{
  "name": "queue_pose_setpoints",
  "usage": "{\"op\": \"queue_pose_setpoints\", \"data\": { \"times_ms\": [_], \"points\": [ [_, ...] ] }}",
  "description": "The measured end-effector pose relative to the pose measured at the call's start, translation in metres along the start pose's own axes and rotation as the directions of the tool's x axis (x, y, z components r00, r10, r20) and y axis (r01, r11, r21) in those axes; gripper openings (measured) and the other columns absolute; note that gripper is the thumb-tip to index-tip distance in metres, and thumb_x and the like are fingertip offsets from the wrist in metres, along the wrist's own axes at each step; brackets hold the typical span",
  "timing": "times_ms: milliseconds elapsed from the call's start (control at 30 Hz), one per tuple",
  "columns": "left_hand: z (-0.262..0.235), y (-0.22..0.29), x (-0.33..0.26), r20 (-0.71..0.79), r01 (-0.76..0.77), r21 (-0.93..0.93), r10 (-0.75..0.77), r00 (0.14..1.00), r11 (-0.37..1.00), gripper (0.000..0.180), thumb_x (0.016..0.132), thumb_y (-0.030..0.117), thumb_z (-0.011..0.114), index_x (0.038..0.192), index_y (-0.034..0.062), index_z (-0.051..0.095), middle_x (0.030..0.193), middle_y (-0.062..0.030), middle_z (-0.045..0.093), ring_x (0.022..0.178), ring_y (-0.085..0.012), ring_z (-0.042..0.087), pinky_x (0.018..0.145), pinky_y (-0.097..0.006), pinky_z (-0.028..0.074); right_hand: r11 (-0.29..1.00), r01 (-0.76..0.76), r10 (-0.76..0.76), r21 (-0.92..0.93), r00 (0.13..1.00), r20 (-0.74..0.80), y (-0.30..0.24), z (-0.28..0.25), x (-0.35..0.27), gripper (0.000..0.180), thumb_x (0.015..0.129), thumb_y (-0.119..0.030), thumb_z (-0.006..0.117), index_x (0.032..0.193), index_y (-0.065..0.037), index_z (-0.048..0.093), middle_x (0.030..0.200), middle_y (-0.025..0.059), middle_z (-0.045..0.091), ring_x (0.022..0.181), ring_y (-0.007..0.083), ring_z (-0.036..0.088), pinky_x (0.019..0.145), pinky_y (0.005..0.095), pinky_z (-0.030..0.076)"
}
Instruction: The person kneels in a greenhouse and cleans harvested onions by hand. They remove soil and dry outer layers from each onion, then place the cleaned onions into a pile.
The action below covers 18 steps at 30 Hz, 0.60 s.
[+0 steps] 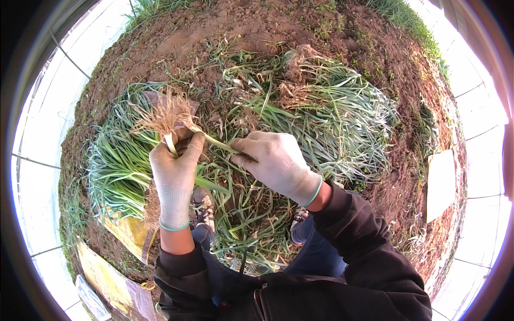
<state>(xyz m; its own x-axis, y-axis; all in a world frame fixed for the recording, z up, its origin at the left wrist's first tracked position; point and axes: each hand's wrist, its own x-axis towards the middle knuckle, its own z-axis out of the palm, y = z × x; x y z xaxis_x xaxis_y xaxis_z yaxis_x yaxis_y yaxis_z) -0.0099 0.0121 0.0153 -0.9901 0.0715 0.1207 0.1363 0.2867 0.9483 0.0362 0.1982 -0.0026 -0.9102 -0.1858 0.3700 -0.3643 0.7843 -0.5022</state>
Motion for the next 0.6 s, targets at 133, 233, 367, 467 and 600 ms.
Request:
{"op": "queue_pose_setpoints", "data": {
  "times_ms": [133,233,367,467,600],
  "points": [
    [0.0011,0.0007,0.0006,-0.044,0.051,-0.004,-0.051,0.998,0.999,0.015,0.089,0.008,0.066,0.095,-0.0047,0.07,0.074,-0.0045,0.068,0.065,-0.0058,0.058,0.06,-0.02,0.045,0.999,0.005,-0.004,-0.049,1.0,0.015,-0.0019,0.0035,0.0002,0.02,0.083,-0.025,0.069,0.097,-0.01,0.071,0.075,0.0053,0.062,0.069,0.0244,0.065,0.06,0.0352,0.052],
    [0.0022,-0.0035,0.0001,-0.05,-0.014,-0.006,0.014,0.999,1.0,0.014,0.089,0.008,0.065,0.095,-0.0046,0.07,0.073,-0.0053,0.069,0.064,-0.0067,0.059,0.06,-0.021,0.046,0.999,-0.011,0.012,-0.041,1.0,0.02,-0.0028,0.0015,0.0005,0.021,0.083,-0.025,0.069,0.097,-0.01,0.071,0.075,0.0053,0.062,0.069,0.0244,0.064,0.06,0.0351,0.052],
    [0.0023,0.0005,0.0003,0.007,-0.018,0.069,0.017,1.0,0.997,0.015,0.09,0.008,0.065,0.092,-0.0044,0.071,0.074,-0.006,0.069,0.064,-0.0078,0.061,0.06,-0.022,0.048,1.0,0.009,-0.008,-0.028,1.0,0.011,-0.0008,0.0003,-0.0003,0.021,0.083,-0.024,0.069,0.096,-0.008,0.07,0.075,0.0061,0.063,0.07,0.0252,0.065,0.06,0.0356,0.052],
    [-0.0002,0.004,-0.0006,0.014,0.037,0.019,-0.037,0.999,0.999,0.014,0.09,0.009,0.065,0.092,-0.0042,0.071,0.073,-0.0057,0.069,0.066,-0.0081,0.061,0.061,-0.022,0.048,0.997,0.046,-0.046,0.055,0.999,0.007,0.0033,0.005,-0.0014,0.022,0.087,-0.03,0.062,0.095,-0.011,0.068,0.074,0.0065,0.061,0.07,0.0285,0.065,0.06,0.0408,0.051],
    [0.0003,0.0025,0.0001,0.037,0.016,-0.042,-0.014,0.999,0.999,0.014,0.09,0.009,0.065,0.092,-0.0042,0.071,0.072,-0.0048,0.068,0.066,-0.0076,0.061,0.061,-0.022,0.048,0.997,0.017,-0.02,0.076,0.999,0.038,0.0029,0.003,-0.0012,0.022,0.086,-0.031,0.062,0.095,-0.011,0.068,0.074,0.0073,0.061,0.07,0.0286,0.065,0.06,0.0409,0.051]
  ]
}}
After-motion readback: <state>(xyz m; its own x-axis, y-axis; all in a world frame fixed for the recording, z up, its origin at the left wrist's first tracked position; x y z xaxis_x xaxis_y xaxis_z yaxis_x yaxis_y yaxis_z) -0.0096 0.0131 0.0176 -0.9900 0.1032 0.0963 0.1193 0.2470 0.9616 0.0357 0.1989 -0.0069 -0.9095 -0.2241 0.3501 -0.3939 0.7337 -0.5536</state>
